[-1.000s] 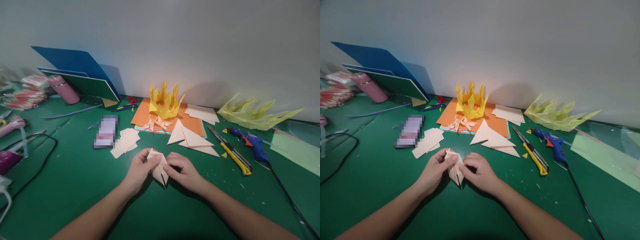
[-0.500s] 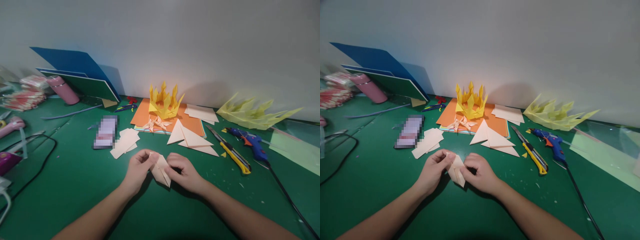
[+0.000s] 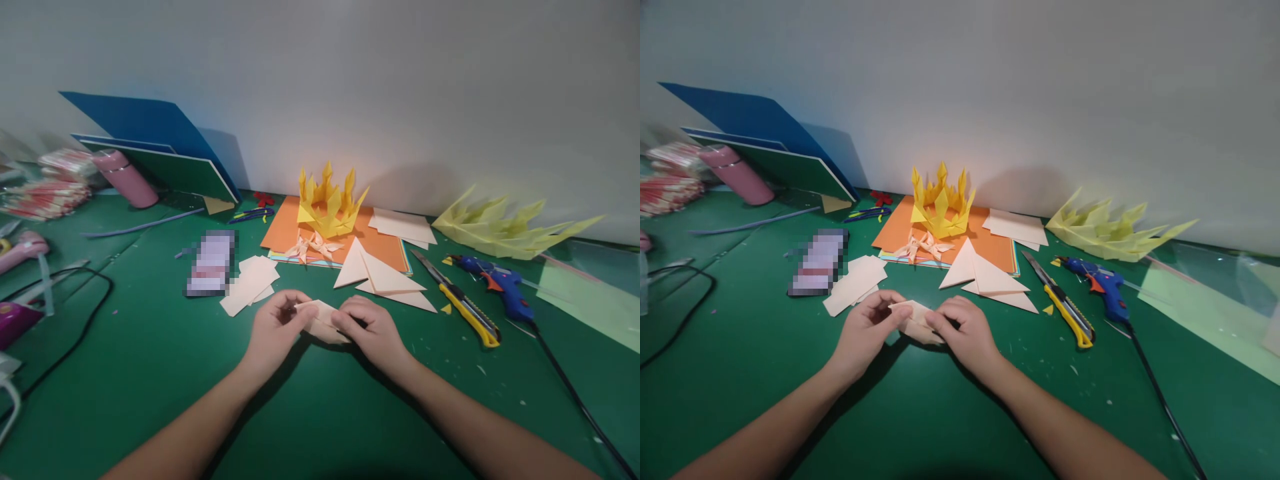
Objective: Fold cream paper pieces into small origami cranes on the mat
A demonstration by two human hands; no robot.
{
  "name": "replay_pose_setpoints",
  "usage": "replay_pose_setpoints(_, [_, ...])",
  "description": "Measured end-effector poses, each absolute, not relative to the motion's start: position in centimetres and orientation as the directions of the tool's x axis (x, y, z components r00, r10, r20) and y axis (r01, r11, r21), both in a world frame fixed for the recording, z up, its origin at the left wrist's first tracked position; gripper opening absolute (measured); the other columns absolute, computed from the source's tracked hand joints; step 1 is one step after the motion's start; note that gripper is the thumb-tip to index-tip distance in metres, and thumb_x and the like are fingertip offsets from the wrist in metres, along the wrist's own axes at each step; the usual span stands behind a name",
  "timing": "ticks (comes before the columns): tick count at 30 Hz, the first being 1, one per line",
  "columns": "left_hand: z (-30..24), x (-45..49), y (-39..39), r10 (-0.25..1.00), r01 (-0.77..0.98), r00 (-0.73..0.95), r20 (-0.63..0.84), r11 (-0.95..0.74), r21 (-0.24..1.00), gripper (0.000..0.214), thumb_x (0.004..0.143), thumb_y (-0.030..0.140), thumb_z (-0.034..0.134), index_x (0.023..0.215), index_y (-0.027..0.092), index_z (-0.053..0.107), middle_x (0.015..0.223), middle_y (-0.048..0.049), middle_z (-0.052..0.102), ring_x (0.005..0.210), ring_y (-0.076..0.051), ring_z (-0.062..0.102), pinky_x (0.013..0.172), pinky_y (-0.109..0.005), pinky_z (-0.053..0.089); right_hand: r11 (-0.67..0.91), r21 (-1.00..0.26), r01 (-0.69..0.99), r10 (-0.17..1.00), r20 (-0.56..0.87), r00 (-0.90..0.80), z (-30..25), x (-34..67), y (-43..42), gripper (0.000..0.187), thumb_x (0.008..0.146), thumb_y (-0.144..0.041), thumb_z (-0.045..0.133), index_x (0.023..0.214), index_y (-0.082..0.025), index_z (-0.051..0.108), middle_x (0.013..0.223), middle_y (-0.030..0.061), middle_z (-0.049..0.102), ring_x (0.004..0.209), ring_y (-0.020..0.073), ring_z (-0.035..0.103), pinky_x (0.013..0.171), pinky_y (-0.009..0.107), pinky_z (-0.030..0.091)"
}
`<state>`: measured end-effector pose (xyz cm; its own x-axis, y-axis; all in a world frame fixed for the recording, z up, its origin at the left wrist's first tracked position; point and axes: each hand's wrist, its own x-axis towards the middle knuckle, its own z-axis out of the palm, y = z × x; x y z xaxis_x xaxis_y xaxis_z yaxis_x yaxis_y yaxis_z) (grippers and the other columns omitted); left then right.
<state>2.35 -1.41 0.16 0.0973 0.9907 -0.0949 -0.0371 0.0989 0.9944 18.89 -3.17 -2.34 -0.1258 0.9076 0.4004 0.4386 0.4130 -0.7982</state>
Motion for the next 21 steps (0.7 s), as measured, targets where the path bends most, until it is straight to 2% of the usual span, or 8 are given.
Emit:
replay_pose_setpoints(3, [-0.2,2.0,-1.2,0.981,0.173,0.196,-0.005,-0.030,0.985,0.016,0.065,0.021,0.067,0.080,0.019,0.065,0.073,0.0010,0.061,0.064,-0.012,0.055,0.058,-0.022,0.043,0.374,-0.811,0.451,0.916,0.399,-0.042,-2.3,19.2,-3.0,0.028,0.085,-0.028,0.057,0.059,-0.019,0.062,0.057,0.0012,0.063,0.056,0.0142,0.056,0.054,0.025,0.042])
replay_pose_setpoints(5, [-0.5,1.7,-1.0,0.959,0.303,0.275,0.067,-0.153,0.941,0.007,0.071,0.018,0.060,0.076,0.018,0.064,0.074,-0.0001,0.062,0.067,-0.013,0.055,0.059,-0.023,0.044,0.382,-0.805,0.453,0.911,0.410,-0.039,-2.4,19.4,-2.9,0.021,0.083,-0.024,0.059,0.065,-0.019,0.066,0.062,0.0018,0.067,0.059,0.0145,0.059,0.057,0.025,0.045])
replay_pose_setpoints(7, [-0.6,1.4,-0.9,0.934,0.378,0.317,0.166,-0.285,0.881,0.009,0.075,0.015,0.055,0.070,0.018,0.061,0.073,-0.0003,0.061,0.067,-0.013,0.056,0.059,-0.023,0.044,0.446,-0.765,0.464,0.881,0.467,-0.077,-2.4,19.7,-2.9,0.013,0.084,-0.022,0.059,0.075,-0.020,0.069,0.069,0.0026,0.070,0.065,0.0152,0.062,0.061,0.026,0.047])
replay_pose_setpoints(10, [-0.5,0.9,-0.5,0.857,0.422,0.382,0.347,-0.495,0.759,0.012,0.077,0.009,0.053,0.071,0.019,0.057,0.075,0.0002,0.062,0.071,-0.013,0.058,0.067,-0.026,0.046,0.606,-0.623,0.494,0.775,0.602,-0.192,-2.3,20.2,-2.7,0.013,0.086,-0.019,0.057,0.087,-0.022,0.069,0.079,0.0036,0.071,0.071,0.0157,0.063,0.066,0.029,0.048])
replay_pose_setpoints(13, [-0.5,0.3,0.0,0.721,0.423,0.507,0.472,-0.685,0.593,0.017,0.078,0.005,0.051,0.071,0.019,0.057,0.077,-0.0007,0.065,0.077,-0.014,0.059,0.073,-0.029,0.047,0.715,-0.457,0.529,0.669,0.667,-0.328,-2.3,20.8,-2.5,0.017,0.087,-0.014,0.054,0.091,-0.022,0.068,0.087,0.0052,0.070,0.076,0.0165,0.061,0.068,0.031,0.047])
replay_pose_setpoints(17, [-0.7,-0.1,0.5,0.601,0.413,0.680,0.420,-0.787,0.458,0.025,0.079,0.000,0.044,0.071,0.018,0.059,0.078,-0.0024,0.067,0.078,-0.015,0.059,0.070,-0.029,0.048,0.763,-0.328,0.557,0.621,0.611,-0.491,-2.4,21.2,-2.3,0.025,0.089,-0.008,0.044,0.093,-0.019,0.067,0.086,0.0073,0.067,0.080,0.0181,0.057,0.071,0.033,0.046])
replay_pose_setpoints(21, [-0.5,-0.3,0.5,0.572,0.422,0.749,0.335,-0.801,0.425,0.028,0.075,0.000,0.043,0.072,0.018,0.063,0.081,-0.0035,0.068,0.078,-0.017,0.059,0.072,-0.032,0.050,0.759,-0.316,0.568,0.643,0.498,-0.582,-2.3,21.4,-2.2,0.029,0.087,-0.005,0.041,0.093,-0.016,0.067,0.078,0.0080,0.064,0.073,0.0182,0.053,0.064,0.031,0.044])
